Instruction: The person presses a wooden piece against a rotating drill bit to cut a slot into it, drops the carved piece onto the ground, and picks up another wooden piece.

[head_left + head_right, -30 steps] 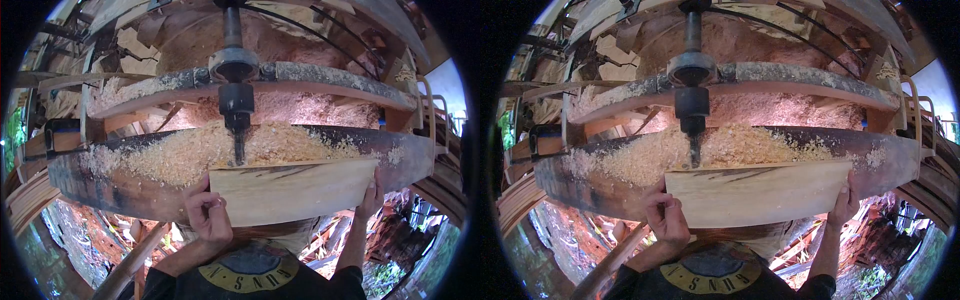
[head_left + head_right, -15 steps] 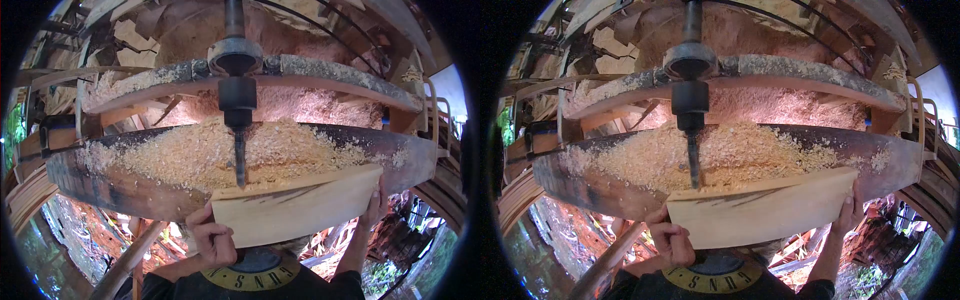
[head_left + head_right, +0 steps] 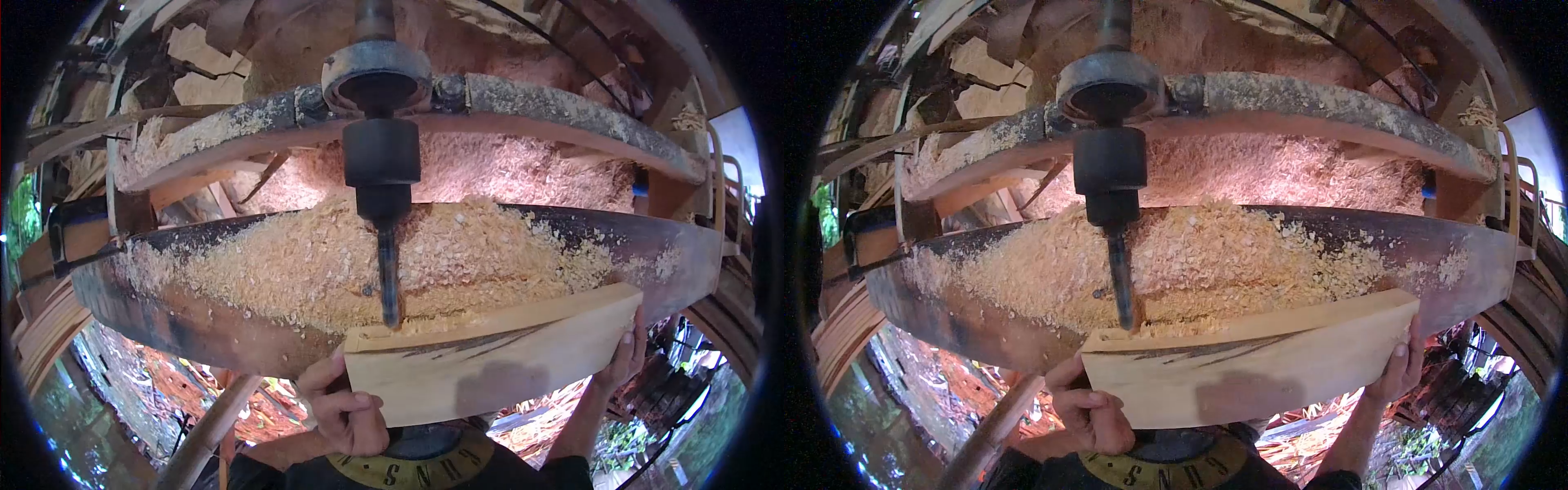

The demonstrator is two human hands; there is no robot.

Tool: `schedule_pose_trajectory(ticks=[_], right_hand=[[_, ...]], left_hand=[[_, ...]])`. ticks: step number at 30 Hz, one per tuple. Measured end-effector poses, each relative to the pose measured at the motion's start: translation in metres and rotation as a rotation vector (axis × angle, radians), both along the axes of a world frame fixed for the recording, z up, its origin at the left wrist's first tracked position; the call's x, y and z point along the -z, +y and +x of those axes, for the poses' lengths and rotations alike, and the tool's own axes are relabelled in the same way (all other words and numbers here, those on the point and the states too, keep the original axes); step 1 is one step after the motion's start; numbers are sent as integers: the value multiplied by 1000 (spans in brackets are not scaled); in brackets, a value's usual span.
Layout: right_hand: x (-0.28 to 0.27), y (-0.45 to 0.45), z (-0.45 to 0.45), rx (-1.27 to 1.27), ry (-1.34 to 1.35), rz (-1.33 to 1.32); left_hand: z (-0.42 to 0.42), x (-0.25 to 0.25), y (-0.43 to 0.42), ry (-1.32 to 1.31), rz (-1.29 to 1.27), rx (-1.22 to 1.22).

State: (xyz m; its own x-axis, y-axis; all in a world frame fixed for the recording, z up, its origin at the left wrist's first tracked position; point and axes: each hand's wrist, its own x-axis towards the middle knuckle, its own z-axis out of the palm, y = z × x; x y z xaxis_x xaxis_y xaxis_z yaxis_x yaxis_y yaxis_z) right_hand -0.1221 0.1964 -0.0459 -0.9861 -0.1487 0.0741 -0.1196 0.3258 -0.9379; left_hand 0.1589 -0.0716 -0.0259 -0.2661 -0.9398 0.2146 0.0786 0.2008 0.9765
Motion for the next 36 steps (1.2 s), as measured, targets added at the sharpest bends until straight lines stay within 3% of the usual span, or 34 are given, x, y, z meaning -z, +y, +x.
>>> schedule_pose_trajectory(ticks=[3,6,10,12,15,17,24,33,36], right_hand=[[2,2,-2,-43,166,195],[-3,-6,1,-41,106,116],[2,4,-3,-91,255,268],[2,1,-3,-71,205,162],[1,9,-10,-289,619,577],[4,15,-14,-326,693,619],[2,-2,-1,-43,130,78],[2,-7,0,-62,5,-149],[5,-6,0,-29,13,-114]], left_hand=[[-3,-2,0,-28,2,-29],[-11,-4,-1,-11,17,-55],[-14,-6,-1,-18,23,-87],[-16,-6,-1,-17,17,-100],[-16,-4,-1,0,19,-105],[-16,-2,0,22,32,-113],[-18,-4,-4,25,39,-80],[-7,7,-14,15,-57,65],[-10,2,-16,-3,-39,60]])
